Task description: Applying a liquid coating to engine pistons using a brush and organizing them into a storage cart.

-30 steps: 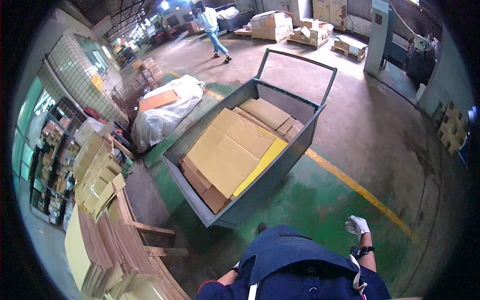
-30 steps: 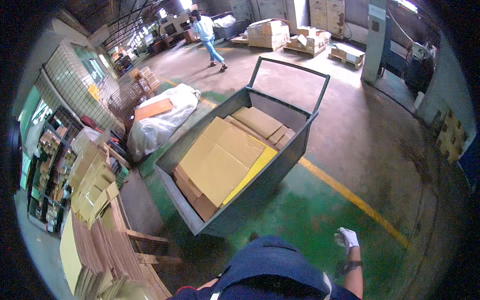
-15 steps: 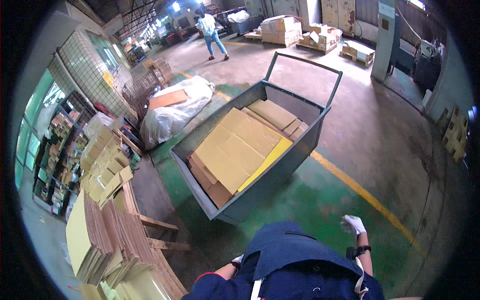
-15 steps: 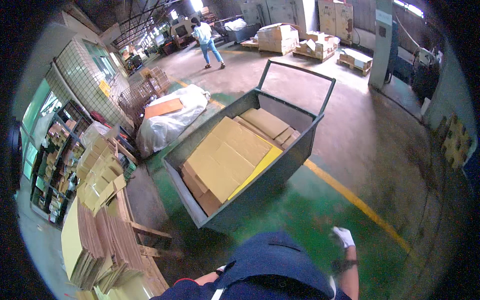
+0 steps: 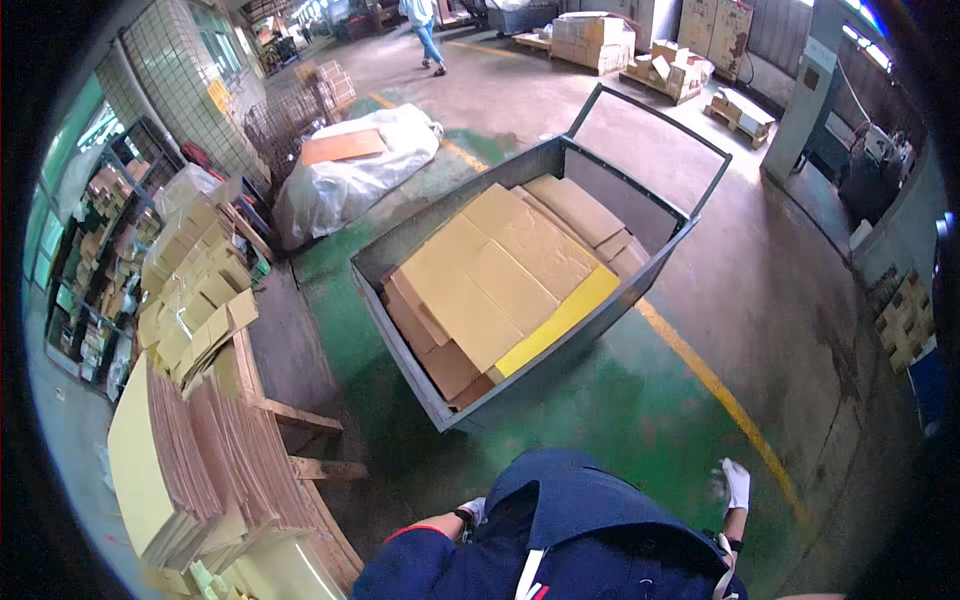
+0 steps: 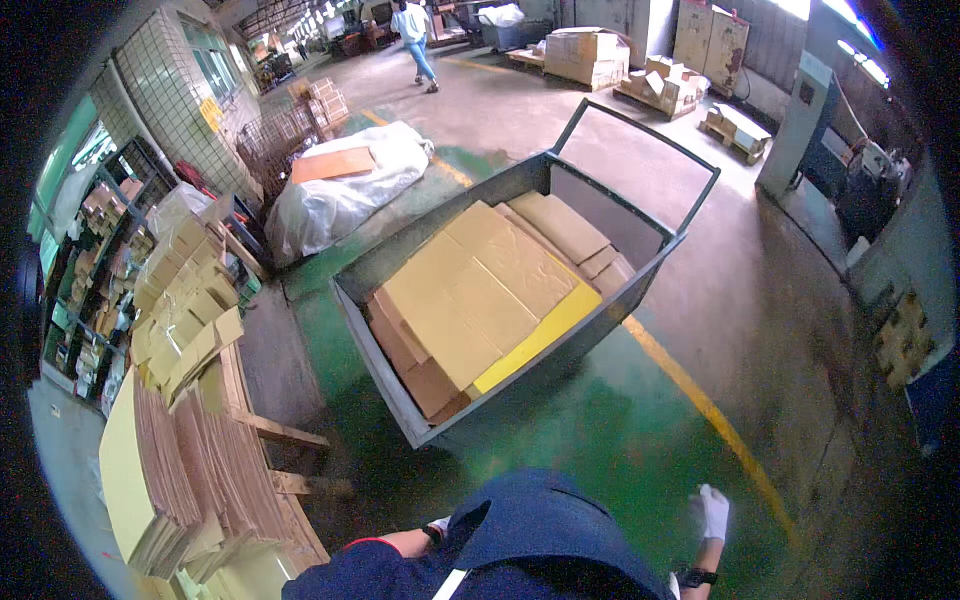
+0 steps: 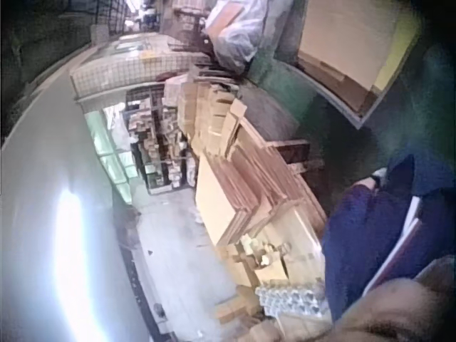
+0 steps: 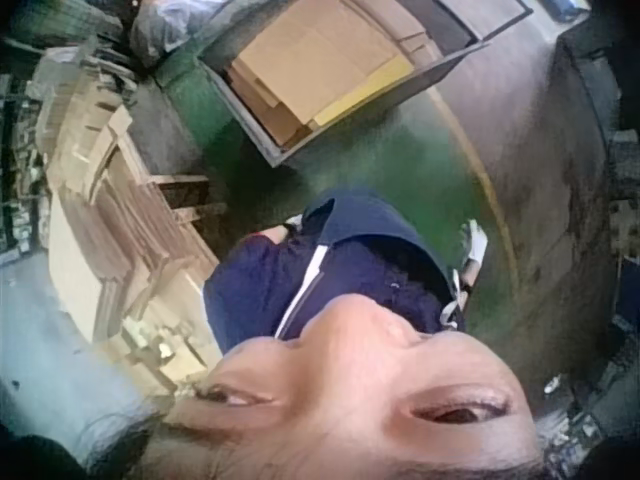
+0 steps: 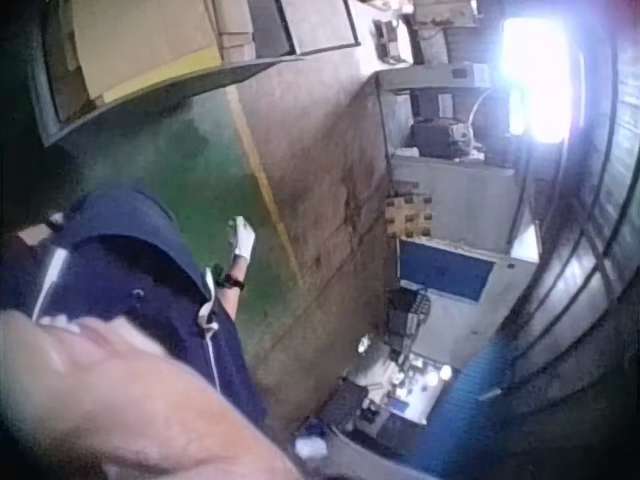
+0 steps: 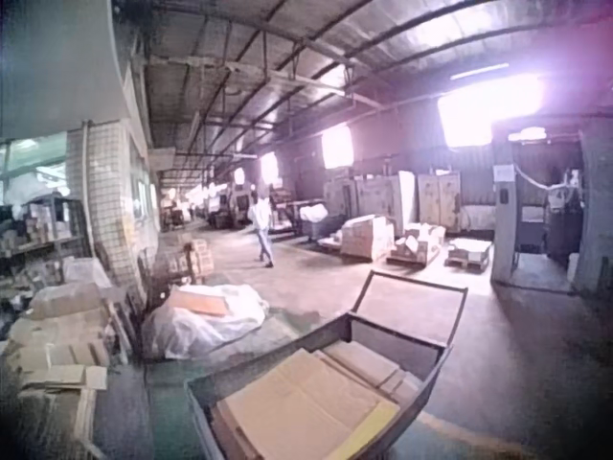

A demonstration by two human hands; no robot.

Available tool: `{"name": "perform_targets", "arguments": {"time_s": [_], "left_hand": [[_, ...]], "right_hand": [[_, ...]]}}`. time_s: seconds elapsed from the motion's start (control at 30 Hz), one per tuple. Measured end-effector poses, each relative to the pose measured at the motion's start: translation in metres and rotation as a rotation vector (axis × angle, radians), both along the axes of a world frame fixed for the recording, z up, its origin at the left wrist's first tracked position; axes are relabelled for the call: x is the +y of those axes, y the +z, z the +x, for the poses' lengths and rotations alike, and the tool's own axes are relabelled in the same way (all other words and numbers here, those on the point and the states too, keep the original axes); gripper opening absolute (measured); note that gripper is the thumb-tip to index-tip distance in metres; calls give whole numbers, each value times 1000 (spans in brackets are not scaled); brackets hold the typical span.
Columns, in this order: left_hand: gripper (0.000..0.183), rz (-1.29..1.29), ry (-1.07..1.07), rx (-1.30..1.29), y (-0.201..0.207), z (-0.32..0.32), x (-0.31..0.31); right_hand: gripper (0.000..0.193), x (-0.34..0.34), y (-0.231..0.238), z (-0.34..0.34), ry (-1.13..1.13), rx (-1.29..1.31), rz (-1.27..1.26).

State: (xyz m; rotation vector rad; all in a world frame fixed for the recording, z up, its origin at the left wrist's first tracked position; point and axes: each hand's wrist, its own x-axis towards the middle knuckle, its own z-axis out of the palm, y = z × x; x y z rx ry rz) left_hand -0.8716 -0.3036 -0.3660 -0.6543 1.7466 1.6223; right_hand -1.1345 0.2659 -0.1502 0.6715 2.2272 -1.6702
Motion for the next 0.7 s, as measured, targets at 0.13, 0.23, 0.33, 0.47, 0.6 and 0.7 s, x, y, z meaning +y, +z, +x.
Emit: {"name": "perform_targets", "arguments": {"time_s": [0.13, 0.23, 0.33, 0.47, 0.6, 0.7], "left_hand": [[38, 233, -194, -237, 60, -26, -30], [42, 379, -39, -476, 82, -29, -63], [37, 342, -115, -453, 86, -58, -41], [31, 303, -223, -410, 93, -63, -27], [26, 238, -335, -360, 103, -60, -48], [22, 188, -417, -297, 112, -60, -69]], "right_hand": [[26, -125, 128, -20, 217, 262, 535], [22, -210, 180, -24, 449, 374, 691], [21, -258, 195, -14, 638, 316, 498], [31, -275, 193, 6, 891, 54, 678], [27, -276, 198, 14, 808, 71, 687], [25, -268, 197, 19, 723, 129, 710]]}}
